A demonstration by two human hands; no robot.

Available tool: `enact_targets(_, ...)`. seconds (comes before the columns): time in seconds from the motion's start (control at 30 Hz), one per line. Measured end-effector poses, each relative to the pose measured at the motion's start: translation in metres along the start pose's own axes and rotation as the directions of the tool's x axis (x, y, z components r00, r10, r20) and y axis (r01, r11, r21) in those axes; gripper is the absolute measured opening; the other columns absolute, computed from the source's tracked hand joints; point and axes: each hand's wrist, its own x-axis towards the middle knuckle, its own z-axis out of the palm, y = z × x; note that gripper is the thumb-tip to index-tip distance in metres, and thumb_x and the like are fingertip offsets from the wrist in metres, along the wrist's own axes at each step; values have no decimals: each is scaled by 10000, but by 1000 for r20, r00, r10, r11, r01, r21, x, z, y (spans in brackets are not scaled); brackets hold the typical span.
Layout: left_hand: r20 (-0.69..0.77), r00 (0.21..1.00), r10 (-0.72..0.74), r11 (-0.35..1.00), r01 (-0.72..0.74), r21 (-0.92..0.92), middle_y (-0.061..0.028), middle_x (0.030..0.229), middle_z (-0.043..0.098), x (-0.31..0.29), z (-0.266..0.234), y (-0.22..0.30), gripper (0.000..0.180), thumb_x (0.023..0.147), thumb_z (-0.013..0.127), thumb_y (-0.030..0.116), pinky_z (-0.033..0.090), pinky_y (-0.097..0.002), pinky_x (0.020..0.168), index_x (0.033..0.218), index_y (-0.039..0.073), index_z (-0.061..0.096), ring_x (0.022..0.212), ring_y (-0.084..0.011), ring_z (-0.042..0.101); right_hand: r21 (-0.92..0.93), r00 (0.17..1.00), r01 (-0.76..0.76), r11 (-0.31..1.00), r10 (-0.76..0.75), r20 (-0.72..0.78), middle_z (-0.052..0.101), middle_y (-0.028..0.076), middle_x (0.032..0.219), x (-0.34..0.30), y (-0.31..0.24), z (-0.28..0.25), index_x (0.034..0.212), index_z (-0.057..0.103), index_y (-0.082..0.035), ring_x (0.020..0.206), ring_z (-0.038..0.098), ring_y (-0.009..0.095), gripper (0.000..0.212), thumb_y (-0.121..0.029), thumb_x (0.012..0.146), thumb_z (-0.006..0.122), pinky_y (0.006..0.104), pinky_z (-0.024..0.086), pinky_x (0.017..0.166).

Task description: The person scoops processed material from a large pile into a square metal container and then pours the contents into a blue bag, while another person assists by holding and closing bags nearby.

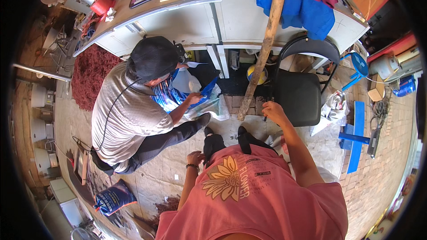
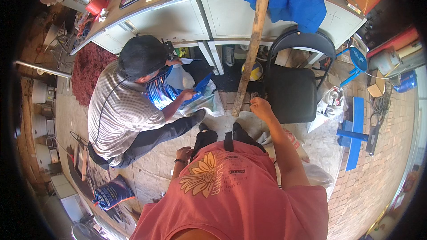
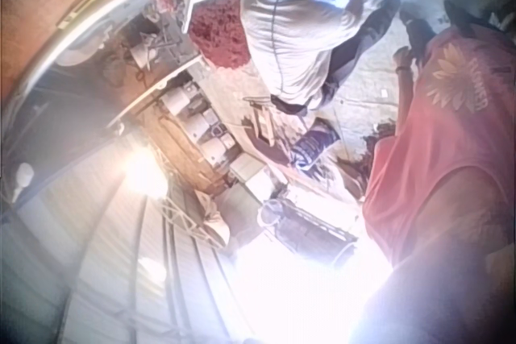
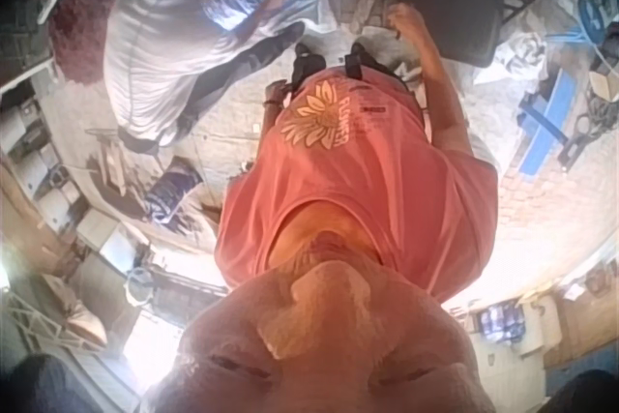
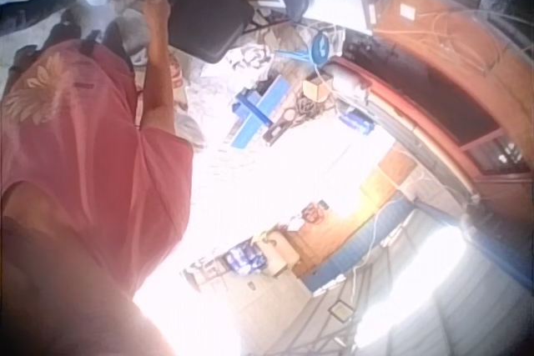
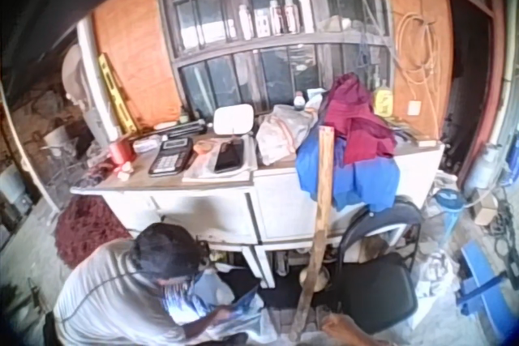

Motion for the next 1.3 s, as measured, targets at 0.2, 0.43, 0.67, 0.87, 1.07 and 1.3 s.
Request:
enact_targets(0.2,-18,999,32,998,-31,56,-120,696,579,-8,3,3,207,640,447,55,384,-212,425,807,-19,543,560,-161,544,-51,995,-28,998,32,94,559,93,741,-2,-13,-3,893,476,28,600,540,130,223,-61,690,457,223,434,545)
enact_targets(0.43,23,1000,12,999,-13,50,-197,732,547,0,1,2,251,653,389,-5,440,-284,435,884,-56,471,552,-258,552,19,992,-62,998,59,113,557,88,735,0,-7,-3,896,476,22,608,540,128,214,-48,695,459,226,435,538)
enact_targets(0.67,35,999,-11,1000,11,4,-193,736,544,15,-6,-6,222,705,367,31,446,-308,444,891,-29,471,552,-271,549,-36,991,-89,995,92,96,555,78,726,0,-12,-4,895,478,23,602,540,130,219,-37,685,466,228,432,522)
enact_targets(0.87,73,997,15,1000,-16,16,-205,718,535,29,-12,-15,212,735,370,75,446,-339,447,899,-19,465,537,-287,536,-77,995,-59,995,64,72,556,83,692,-2,-13,-3,870,492,28,576,538,126,215,-33,666,470,230,431,516)
enact_targets(1.07,107,993,55,998,-57,13,-212,706,527,42,-21,-26,214,731,387,90,441,-342,445,897,-25,457,518,-287,521,-78,997,73,994,-70,42,555,87,678,3,7,7,860,498,27,572,537,131,213,-48,663,470,237,433,521)
enact_targets(1.3,41,999,-20,1000,21,-23,-231,711,522,34,-10,-17,215,695,421,30,438,-349,454,899,-33,448,541,-289,526,-83,998,-28,996,32,54,547,81,657,-7,5,11,852,501,26,565,537,130,205,-53,665,474,240,435,516)
